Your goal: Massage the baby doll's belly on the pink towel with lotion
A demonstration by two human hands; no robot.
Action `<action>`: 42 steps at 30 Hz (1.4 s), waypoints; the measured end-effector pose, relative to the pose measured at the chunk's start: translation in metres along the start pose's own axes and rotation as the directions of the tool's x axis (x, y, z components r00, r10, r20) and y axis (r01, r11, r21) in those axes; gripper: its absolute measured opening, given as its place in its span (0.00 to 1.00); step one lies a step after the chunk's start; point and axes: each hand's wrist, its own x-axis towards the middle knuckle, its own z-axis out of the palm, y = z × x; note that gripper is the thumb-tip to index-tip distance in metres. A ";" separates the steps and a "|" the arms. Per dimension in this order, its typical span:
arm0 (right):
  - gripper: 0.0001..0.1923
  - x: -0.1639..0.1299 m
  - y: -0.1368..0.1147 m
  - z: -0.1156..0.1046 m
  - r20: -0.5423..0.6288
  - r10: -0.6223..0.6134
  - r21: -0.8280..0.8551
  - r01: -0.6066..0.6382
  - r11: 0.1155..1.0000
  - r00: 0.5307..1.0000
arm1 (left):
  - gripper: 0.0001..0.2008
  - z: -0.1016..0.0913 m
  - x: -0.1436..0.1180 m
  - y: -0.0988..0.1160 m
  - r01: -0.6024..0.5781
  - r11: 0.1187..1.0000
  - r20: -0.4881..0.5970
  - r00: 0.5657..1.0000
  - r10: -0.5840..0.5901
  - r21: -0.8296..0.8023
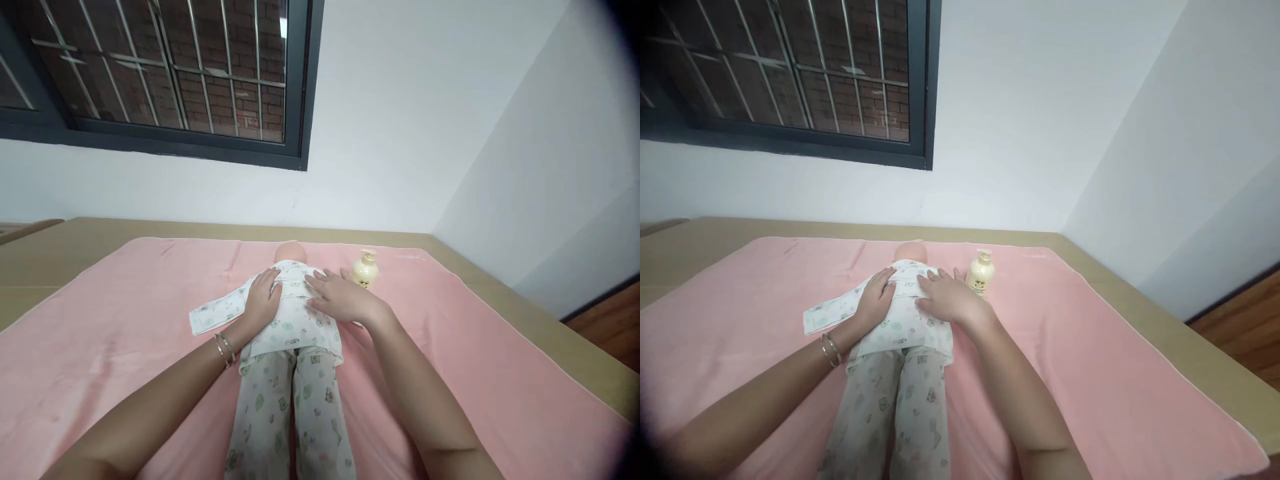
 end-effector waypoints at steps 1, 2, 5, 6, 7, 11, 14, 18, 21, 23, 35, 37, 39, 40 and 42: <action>0.33 -0.010 0.004 -0.010 0.001 0.000 0.033 0.000 0.999 1.000 | 0.21 -0.003 0.002 0.001 0.049 0.998 0.008 0.999 -0.049 -0.039; 0.33 -0.020 0.010 -0.019 -0.007 0.009 0.071 -0.008 0.997 1.000 | 0.21 -0.006 0.005 0.003 0.118 0.989 0.015 0.993 -0.117 -0.087; 0.34 -0.045 0.027 -0.041 -0.096 0.107 0.156 -0.091 0.983 0.990 | 0.19 -0.014 0.017 0.018 0.333 0.909 0.027 0.941 -0.338 -0.250; 0.34 -0.051 0.033 -0.046 -0.144 0.164 0.154 -0.141 0.978 0.976 | 0.18 -0.015 0.021 0.026 0.363 0.881 0.021 0.927 -0.374 -0.303; 0.34 -0.057 0.039 -0.051 -0.196 0.222 0.137 -0.197 0.971 0.955 | 0.17 -0.014 0.026 0.036 0.363 0.859 0.008 0.922 -0.387 -0.362; 0.33 -0.071 0.057 -0.061 -0.312 0.355 0.104 -0.339 0.935 0.881 | 0.15 0.003 0.044 0.086 0.370 0.603 0.100 0.896 -0.432 -0.707; 0.31 -0.073 0.068 -0.065 -0.285 0.373 0.179 -0.333 0.926 0.883 | 0.19 0.022 0.061 0.122 0.577 0.179 0.464 0.774 -0.431 -0.797; 0.27 -0.061 0.086 -0.062 -0.265 0.393 0.243 -0.333 0.911 0.881 | 0.28 0.042 0.080 0.155 0.677 -0.112 0.674 0.675 -0.301 -0.728; 0.25 -0.045 0.098 -0.056 -0.342 0.375 0.257 -0.298 0.919 0.862 | 0.31 0.050 0.088 0.171 0.656 -0.204 0.685 0.669 -0.287 -0.726; 0.25 -0.035 0.103 -0.051 -0.412 0.334 0.268 -0.237 0.934 0.848 | 0.32 0.054 0.091 0.179 0.641 -0.232 0.681 0.669 -0.298 -0.732; 0.14 -0.019 0.093 -0.045 -0.469 0.333 0.087 -0.332 0.939 0.818 | 0.30 0.061 0.090 0.180 0.655 -0.308 0.724 0.630 -0.283 -0.690; 0.15 -0.016 0.091 -0.045 -0.470 0.387 0.074 -0.401 0.913 0.793 | 0.31 0.058 0.088 0.176 0.659 -0.325 0.735 0.623 -0.269 -0.678; 0.15 -0.013 0.089 -0.045 -0.471 0.428 0.087 -0.442 0.893 0.771 | 0.31 0.053 0.085 0.172 0.671 -0.337 0.750 0.608 -0.260 -0.661; 0.15 -0.011 0.089 -0.046 -0.469 0.443 0.100 -0.452 0.886 0.764 | 0.32 0.049 0.084 0.169 0.678 -0.339 0.757 0.600 -0.257 -0.652; 0.15 -0.007 0.088 -0.046 -0.458 0.470 0.123 -0.470 0.874 0.754 | 0.32 0.039 0.080 0.162 0.688 -0.337 0.765 0.591 -0.254 -0.643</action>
